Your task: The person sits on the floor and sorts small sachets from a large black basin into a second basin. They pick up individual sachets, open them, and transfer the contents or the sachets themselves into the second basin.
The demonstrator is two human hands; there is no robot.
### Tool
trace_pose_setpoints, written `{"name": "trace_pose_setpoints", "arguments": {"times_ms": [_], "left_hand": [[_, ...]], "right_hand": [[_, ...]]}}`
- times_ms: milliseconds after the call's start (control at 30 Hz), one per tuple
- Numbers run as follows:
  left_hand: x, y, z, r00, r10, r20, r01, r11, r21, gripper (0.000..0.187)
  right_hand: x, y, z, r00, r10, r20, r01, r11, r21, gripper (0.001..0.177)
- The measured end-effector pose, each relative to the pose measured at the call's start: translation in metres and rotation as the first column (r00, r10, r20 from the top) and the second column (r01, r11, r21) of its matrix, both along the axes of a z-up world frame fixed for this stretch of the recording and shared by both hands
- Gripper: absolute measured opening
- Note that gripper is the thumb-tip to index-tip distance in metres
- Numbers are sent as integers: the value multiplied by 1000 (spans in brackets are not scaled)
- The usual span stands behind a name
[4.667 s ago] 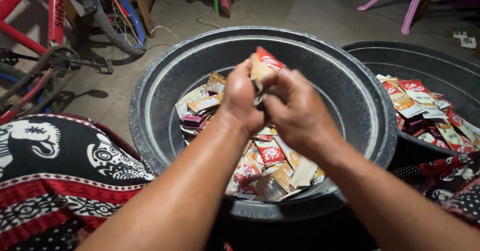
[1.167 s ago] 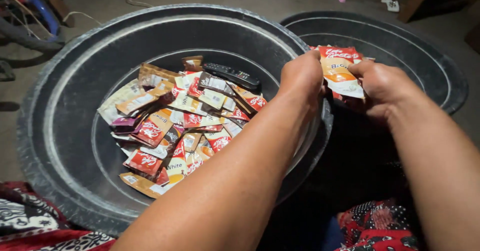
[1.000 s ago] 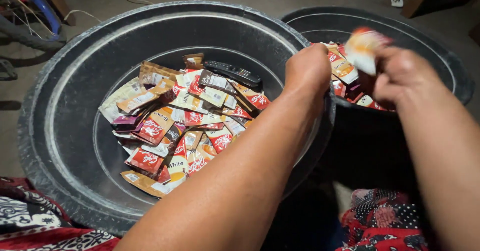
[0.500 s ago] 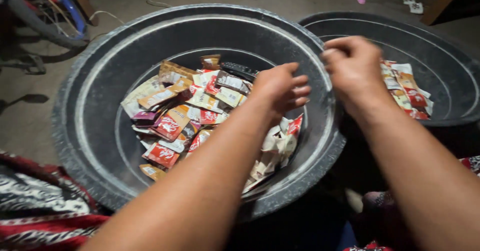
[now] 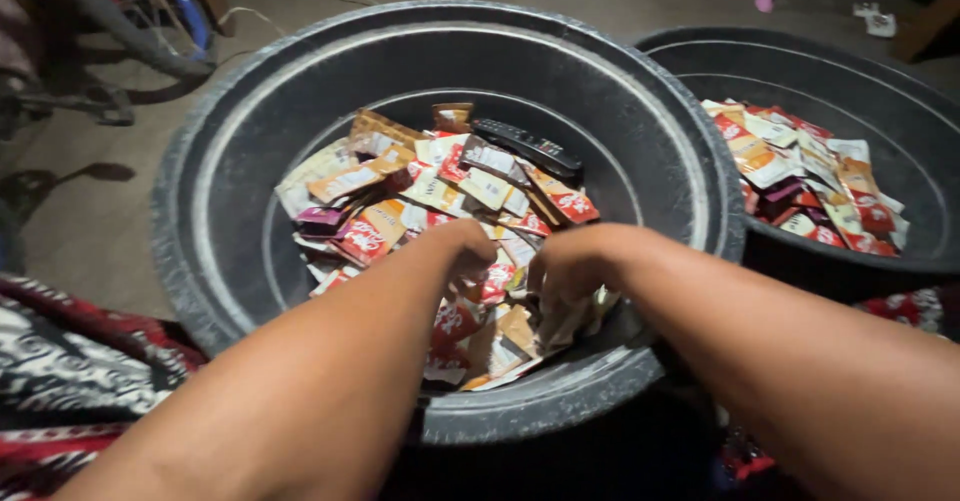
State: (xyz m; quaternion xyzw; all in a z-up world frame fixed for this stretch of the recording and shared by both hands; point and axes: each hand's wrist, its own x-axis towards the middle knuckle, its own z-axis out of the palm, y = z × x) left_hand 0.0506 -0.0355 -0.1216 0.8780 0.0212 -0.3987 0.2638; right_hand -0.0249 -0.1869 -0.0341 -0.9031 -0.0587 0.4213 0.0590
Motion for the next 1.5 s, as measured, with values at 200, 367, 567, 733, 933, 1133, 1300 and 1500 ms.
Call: {"name": "trace_pose_setpoints", "arguments": {"times_ms": [200, 367, 567, 733, 933, 1133, 1300, 1500], "left_hand": [[6, -22, -31, 847, 428, -315, -492, 856, -159, 26], [27, -25, -56, 649, 638, -415, -745, 643, -177, 31], [30, -14, -73, 507, 718, -478, -849, 513, -129, 38], [10, -13, -52, 514, 708, -484, -847, 507, -158, 39], [-5, 5, -15, 594, 665, -452, -799, 552, -238, 26], [-17, 6, 17, 734, 528, -427, -677, 623, -392, 22], [-33, -15, 63, 774, 479, -414, -600, 346, -721, 24], [-40, 1, 120, 533, 653, -538, -704, -10, -710, 23]], "right_hand": [[-4, 1, -15, 946, 323, -30, -323, 946, -15, 48], [2, -2, -22, 991, 96, 93, -99, 994, 38, 36], [6, -3, -22, 931, -85, 355, -1, 972, 236, 31], [5, -4, -15, 868, -236, 436, 83, 936, 341, 24], [9, -6, -5, 729, -480, 487, 235, 845, 481, 22], [14, -14, 3, 534, -588, 607, 218, 790, 573, 39], [2, 0, 19, 666, -626, 404, 162, 651, 742, 33], [-26, 31, 38, 707, -666, 236, 21, 353, 935, 26]]}}
